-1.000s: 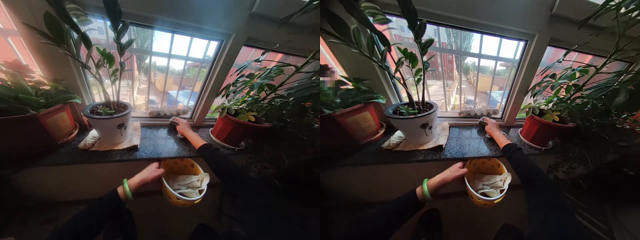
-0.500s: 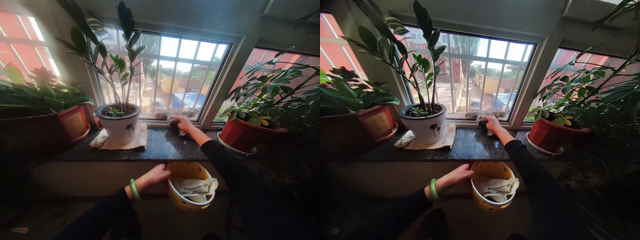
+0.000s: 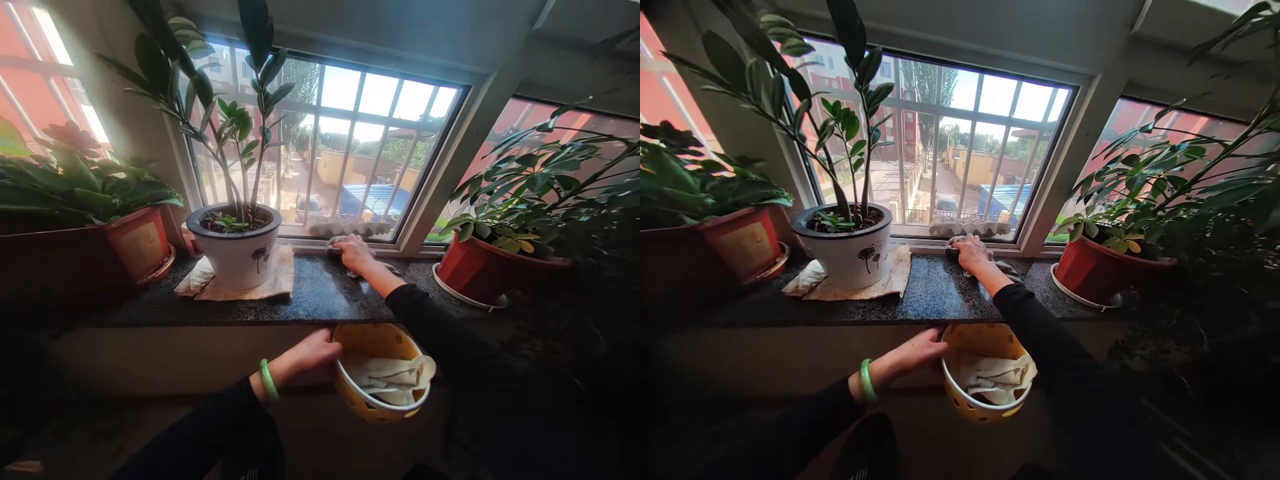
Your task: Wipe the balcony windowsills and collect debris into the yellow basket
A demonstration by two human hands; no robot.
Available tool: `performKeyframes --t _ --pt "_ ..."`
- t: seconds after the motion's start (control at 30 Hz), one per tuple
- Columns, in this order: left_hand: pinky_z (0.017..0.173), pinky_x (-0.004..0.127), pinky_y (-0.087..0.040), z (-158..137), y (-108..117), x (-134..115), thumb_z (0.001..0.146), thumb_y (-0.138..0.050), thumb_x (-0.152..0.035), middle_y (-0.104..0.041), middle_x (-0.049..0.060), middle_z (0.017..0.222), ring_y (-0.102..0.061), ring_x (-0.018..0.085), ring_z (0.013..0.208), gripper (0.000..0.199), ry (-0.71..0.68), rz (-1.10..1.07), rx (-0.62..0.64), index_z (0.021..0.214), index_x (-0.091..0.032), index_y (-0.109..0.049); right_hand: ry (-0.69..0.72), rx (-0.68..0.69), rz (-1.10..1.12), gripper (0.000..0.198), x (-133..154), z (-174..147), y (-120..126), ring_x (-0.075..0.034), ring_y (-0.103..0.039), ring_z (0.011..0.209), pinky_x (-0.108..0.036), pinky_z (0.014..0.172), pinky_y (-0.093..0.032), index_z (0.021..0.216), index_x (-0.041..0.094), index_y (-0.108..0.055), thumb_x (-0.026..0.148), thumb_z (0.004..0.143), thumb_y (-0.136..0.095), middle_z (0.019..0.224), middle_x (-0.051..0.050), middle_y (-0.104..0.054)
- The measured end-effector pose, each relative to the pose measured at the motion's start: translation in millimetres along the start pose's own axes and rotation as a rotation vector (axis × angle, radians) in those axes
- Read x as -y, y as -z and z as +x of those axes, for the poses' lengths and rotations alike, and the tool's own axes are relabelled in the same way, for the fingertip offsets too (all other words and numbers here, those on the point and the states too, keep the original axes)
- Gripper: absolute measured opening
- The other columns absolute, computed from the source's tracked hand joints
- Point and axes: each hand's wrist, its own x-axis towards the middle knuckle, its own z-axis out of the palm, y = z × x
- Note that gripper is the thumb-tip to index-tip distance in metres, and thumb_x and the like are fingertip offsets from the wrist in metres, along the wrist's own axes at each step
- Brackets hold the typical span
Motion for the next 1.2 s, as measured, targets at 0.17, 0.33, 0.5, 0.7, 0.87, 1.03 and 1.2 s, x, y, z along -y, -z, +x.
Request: performKeyframes --t 0.17,0.33,0.5,0.7,0.87,1.03,1.2 --pt "0.076 0.027 -0.052 2.6 -1.7 0.0 0.069 -0.051 -0.014 -0.071 0.007 0.097 -0.062 0.021 0.090 0.059 0.040 -0.003 -0.014 0.127 -0.010 -0.064 0.020 0.046 0.022 0.048 0.8 2.8 4.0 -0.032 -0.049 0.115 -0.041 0.096 -0.042 0.135 0.037 -0.065 0.022 0.096 -0.042 0.125 -0.014 -0.056" --pt "0.073 0.028 -0.051 0.9 -0.3 1.5 0.071 -0.050 -0.015 -0.070 0.006 0.094 -0.062 0.020 0.083 0.059 0.041 0.001 0.017 0.128 -0.010 -0.063 -0.063 0.065 -0.004 0.045 -8.0 0.6 7.5 -0.033 -0.049 0.114 -0.041 0.094 -0.042 0.132 0.035 -0.067 0.024 0.094 -0.046 0.123 -0.015 -0.055" --pt "0.086 0.032 -0.051 1.1 0.6 -1.1 0.069 -0.050 -0.015 -0.070 0.007 0.109 -0.062 0.022 0.094 0.062 -0.018 0.048 -0.013 0.129 -0.012 -0.063 0.120 0.097 0.076 0.047 44.5 18.7 4.1 -0.029 -0.048 0.114 -0.037 0.097 -0.040 0.136 0.038 -0.063 0.025 0.096 -0.045 0.131 -0.012 -0.054" --pt "0.086 0.032 -0.051 1.7 0.0 -2.0 0.071 -0.051 -0.016 -0.071 0.006 0.104 -0.061 0.021 0.090 0.058 -0.012 0.038 -0.001 0.127 -0.012 -0.065 -0.038 0.079 0.050 0.049 -17.2 -2.0 4.2 -0.031 -0.049 0.117 -0.040 0.100 -0.040 0.140 0.034 -0.060 0.023 0.096 -0.045 0.133 -0.014 -0.056" --pt "0.075 0.027 -0.051 1.9 0.4 1.9 0.069 -0.049 -0.014 -0.071 0.005 0.095 -0.061 0.019 0.083 0.060 -0.005 0.022 -0.001 0.127 -0.011 -0.064 -0.261 0.058 0.004 0.055 -97.3 -19.7 17.7 -0.030 -0.056 0.118 -0.037 0.098 -0.046 0.140 0.025 -0.061 0.014 0.087 -0.050 0.131 -0.013 -0.063" --pt "0.071 0.027 -0.051 4.2 1.1 8.3 0.070 -0.049 -0.015 -0.072 0.007 0.097 -0.061 0.019 0.079 0.059 0.022 0.034 0.000 0.126 -0.009 -0.066 -0.483 -0.052 0.029 0.051 -104.7 -21.8 0.8 -0.036 -0.057 0.118 -0.046 0.096 -0.048 0.133 0.014 -0.067 0.010 0.087 -0.045 0.130 -0.022 -0.060" --pt "0.081 0.030 -0.052 5.6 0.8 7.5 0.072 -0.053 -0.017 -0.072 0.008 0.106 -0.063 0.021 0.090 0.056 -0.019 -0.003 0.018 0.126 -0.010 -0.066 -0.326 -0.072 0.084 0.047 -80.9 -17.8 -17.2 -0.029 -0.052 0.122 -0.038 0.100 -0.046 0.130 0.027 -0.069 0.015 0.091 -0.046 0.139 -0.011 -0.057"
